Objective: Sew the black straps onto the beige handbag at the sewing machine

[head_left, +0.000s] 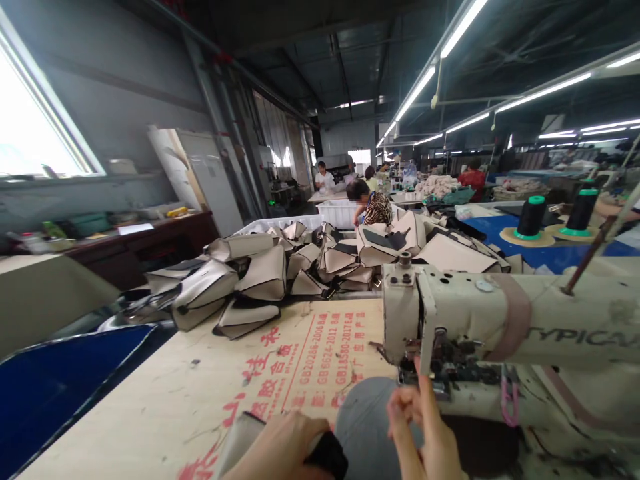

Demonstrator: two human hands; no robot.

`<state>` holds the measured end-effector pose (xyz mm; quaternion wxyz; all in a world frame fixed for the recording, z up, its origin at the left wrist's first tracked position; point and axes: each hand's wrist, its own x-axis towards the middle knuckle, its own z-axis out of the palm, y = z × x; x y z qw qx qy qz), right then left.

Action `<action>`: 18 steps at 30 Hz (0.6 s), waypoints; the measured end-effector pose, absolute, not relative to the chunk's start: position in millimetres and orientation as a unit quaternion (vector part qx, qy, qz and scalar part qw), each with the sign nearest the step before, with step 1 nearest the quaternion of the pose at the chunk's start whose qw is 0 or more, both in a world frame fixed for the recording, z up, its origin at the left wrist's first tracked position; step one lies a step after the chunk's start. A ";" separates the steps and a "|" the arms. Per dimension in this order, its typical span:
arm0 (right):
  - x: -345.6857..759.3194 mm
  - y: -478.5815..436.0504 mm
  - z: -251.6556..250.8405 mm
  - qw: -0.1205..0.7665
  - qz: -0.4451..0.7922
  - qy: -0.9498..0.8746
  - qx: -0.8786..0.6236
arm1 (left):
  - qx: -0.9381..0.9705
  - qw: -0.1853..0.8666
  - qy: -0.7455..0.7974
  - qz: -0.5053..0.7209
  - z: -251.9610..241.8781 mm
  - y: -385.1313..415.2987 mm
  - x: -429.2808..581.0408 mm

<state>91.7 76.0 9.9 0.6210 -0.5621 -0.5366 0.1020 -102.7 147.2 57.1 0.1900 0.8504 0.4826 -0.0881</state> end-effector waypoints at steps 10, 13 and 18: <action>136.4 77.4 -9.3 0.526 -0.077 -0.693 -0.488 | 0.871 0.200 0.440 -0.083 45.2 178.9 -87.9; 153.2 58.1 -2.9 0.529 -0.086 -0.638 -0.553 | 0.844 0.245 0.471 -0.078 47.0 160.5 -117.8; 105.2 56.9 1.8 0.395 -0.128 -0.784 -0.462 | 0.837 0.213 0.497 -0.079 66.1 113.1 -148.4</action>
